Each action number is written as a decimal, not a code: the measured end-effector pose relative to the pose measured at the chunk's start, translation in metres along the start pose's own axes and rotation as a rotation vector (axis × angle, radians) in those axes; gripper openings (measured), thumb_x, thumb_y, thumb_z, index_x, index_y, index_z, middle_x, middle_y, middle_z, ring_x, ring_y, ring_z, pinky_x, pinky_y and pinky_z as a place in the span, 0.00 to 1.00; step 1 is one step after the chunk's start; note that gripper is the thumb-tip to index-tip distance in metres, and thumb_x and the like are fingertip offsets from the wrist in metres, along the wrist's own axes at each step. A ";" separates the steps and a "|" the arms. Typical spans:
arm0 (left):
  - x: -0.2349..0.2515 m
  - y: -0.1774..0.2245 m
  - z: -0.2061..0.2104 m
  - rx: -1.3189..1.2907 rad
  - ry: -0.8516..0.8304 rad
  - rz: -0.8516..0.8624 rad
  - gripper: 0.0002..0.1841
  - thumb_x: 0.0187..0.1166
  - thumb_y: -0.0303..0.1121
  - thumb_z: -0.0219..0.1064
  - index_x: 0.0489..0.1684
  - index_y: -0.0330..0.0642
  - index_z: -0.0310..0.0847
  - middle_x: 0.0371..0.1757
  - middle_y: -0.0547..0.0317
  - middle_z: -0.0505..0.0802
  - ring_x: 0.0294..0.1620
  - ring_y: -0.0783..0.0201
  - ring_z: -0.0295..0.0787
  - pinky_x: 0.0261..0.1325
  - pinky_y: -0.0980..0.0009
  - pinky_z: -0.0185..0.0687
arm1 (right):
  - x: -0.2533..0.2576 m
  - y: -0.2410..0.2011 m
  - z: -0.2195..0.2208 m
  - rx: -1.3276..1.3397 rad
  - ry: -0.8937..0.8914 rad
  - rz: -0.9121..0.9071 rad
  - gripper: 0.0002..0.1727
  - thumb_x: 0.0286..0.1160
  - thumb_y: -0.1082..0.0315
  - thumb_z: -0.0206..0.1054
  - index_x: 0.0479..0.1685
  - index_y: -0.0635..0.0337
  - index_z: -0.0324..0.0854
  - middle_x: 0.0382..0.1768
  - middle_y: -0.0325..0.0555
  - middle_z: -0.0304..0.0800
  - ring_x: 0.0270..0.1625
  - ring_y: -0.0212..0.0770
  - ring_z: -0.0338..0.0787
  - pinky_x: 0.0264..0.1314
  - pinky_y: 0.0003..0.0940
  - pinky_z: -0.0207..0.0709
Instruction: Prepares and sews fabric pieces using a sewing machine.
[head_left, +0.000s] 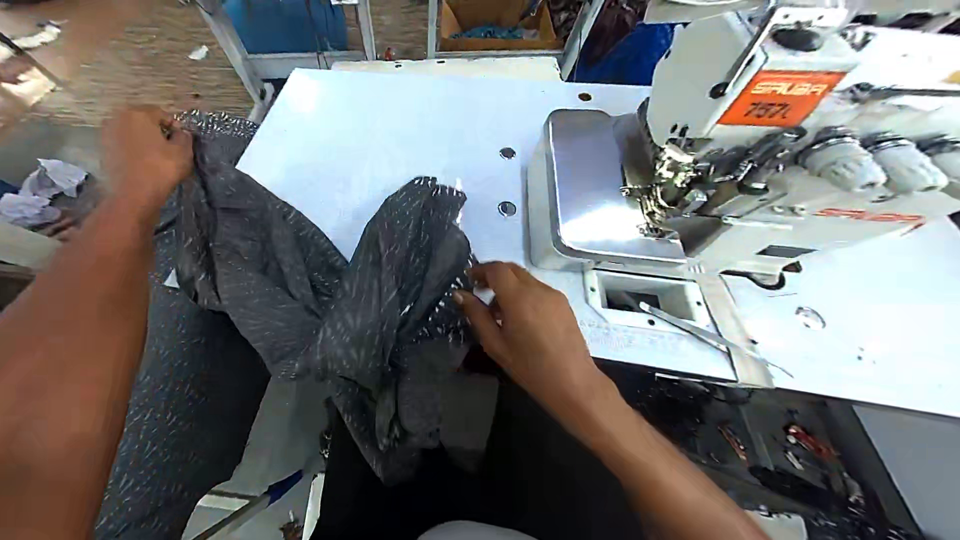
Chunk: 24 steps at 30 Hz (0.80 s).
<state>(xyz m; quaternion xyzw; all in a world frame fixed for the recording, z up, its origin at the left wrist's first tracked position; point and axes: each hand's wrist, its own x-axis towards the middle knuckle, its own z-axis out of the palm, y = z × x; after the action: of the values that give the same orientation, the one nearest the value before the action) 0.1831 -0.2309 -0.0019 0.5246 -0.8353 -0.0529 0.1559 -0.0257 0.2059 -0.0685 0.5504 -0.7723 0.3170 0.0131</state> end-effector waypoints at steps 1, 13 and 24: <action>-0.002 -0.004 0.003 -0.022 0.014 -0.013 0.20 0.87 0.39 0.58 0.60 0.27 0.82 0.59 0.15 0.85 0.64 0.15 0.79 0.60 0.15 0.64 | 0.012 0.003 0.006 -0.047 0.006 -0.005 0.18 0.82 0.54 0.67 0.54 0.60 0.87 0.43 0.49 0.91 0.35 0.48 0.92 0.34 0.48 0.86; -0.090 0.003 0.000 -0.375 -0.216 0.000 0.17 0.87 0.39 0.64 0.61 0.32 0.82 0.47 0.39 0.90 0.37 0.48 0.88 0.45 0.43 0.86 | 0.045 -0.019 -0.008 0.322 0.117 -0.174 0.11 0.78 0.74 0.63 0.53 0.65 0.88 0.44 0.47 0.91 0.42 0.36 0.90 0.45 0.37 0.87; -0.061 0.032 -0.005 -0.656 -0.107 -0.010 0.39 0.86 0.44 0.60 0.95 0.47 0.44 0.88 0.43 0.66 0.81 0.52 0.72 0.77 0.49 0.76 | 0.023 0.006 -0.022 0.134 0.186 0.056 0.30 0.81 0.72 0.61 0.84 0.65 0.66 0.75 0.60 0.77 0.56 0.43 0.91 0.54 0.40 0.89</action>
<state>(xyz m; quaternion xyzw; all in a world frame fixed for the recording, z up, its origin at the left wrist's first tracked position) 0.1813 -0.1621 -0.0018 0.4469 -0.7783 -0.3472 0.2720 -0.0466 0.1991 -0.0451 0.4965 -0.7599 0.4177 0.0391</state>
